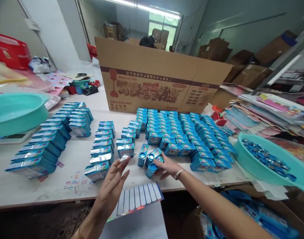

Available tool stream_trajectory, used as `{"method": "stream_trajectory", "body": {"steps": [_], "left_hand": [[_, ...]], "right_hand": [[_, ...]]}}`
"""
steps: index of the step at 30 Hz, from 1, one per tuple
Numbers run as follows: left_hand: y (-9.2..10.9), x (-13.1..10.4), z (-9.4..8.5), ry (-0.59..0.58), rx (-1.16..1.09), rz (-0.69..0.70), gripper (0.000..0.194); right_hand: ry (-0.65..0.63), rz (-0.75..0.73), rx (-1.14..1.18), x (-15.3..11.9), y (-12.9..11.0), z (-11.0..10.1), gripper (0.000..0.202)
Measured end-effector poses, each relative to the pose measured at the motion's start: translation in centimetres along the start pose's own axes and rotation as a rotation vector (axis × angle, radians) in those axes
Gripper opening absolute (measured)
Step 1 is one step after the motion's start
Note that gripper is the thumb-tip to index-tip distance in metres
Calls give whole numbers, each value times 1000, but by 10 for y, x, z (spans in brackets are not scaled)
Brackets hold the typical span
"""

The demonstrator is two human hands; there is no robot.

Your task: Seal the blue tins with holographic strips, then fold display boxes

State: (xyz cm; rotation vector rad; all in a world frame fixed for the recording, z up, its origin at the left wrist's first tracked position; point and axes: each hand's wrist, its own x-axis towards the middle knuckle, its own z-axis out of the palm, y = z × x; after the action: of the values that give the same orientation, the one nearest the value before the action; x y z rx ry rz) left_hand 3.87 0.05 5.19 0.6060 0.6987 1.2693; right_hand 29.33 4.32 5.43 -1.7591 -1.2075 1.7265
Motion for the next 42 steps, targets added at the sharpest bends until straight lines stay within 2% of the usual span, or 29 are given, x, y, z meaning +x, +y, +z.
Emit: {"method": "stream_trajectory", "body": {"steps": [4, 8, 13, 16, 20, 21, 23, 25, 27, 30, 33, 35, 38, 42], "left_hand": [[-4, 36, 25, 52, 106, -17, 55], [-6, 72, 46, 13, 298, 4, 55], [-8, 92, 63, -35, 404, -32, 53], [-3, 86, 61, -49, 432, 28, 54], [14, 62, 47, -74, 419, 243, 47], [18, 55, 44, -88, 381, 235, 46], [24, 40, 40, -141, 274, 112, 47], [27, 27, 40, -215, 168, -52, 53], [27, 18, 41, -273, 98, -158, 57], [25, 11, 41, -317, 69, -223, 57], [23, 8, 36, -336, 85, -251, 57], [23, 6, 33, -326, 108, -248, 55], [24, 6, 29, -290, 206, -211, 50], [27, 16, 32, -228, 425, -132, 38]], "right_hand": [[-17, -39, 63, 8, 4, 10, 97], [-7, -37, 118, 14, 0, 23, 97], [8, -62, 198, 12, 8, 34, 90], [77, -85, 161, 8, 18, 26, 93], [229, -232, 38, -6, 20, -1, 90], [253, -293, 15, -12, 17, -7, 86], [288, -399, -26, -23, 6, -16, 82], [245, -466, -57, -33, -7, -17, 83], [115, -503, -62, -40, -17, -12, 86], [-55, -510, -4, -47, -23, 2, 85], [-130, -498, 82, -51, -21, 14, 82], [-173, -480, 130, -54, -20, 21, 71], [-152, -440, 160, -58, -23, 26, 48], [-31, -486, 32, -55, -35, 23, 44]]}}
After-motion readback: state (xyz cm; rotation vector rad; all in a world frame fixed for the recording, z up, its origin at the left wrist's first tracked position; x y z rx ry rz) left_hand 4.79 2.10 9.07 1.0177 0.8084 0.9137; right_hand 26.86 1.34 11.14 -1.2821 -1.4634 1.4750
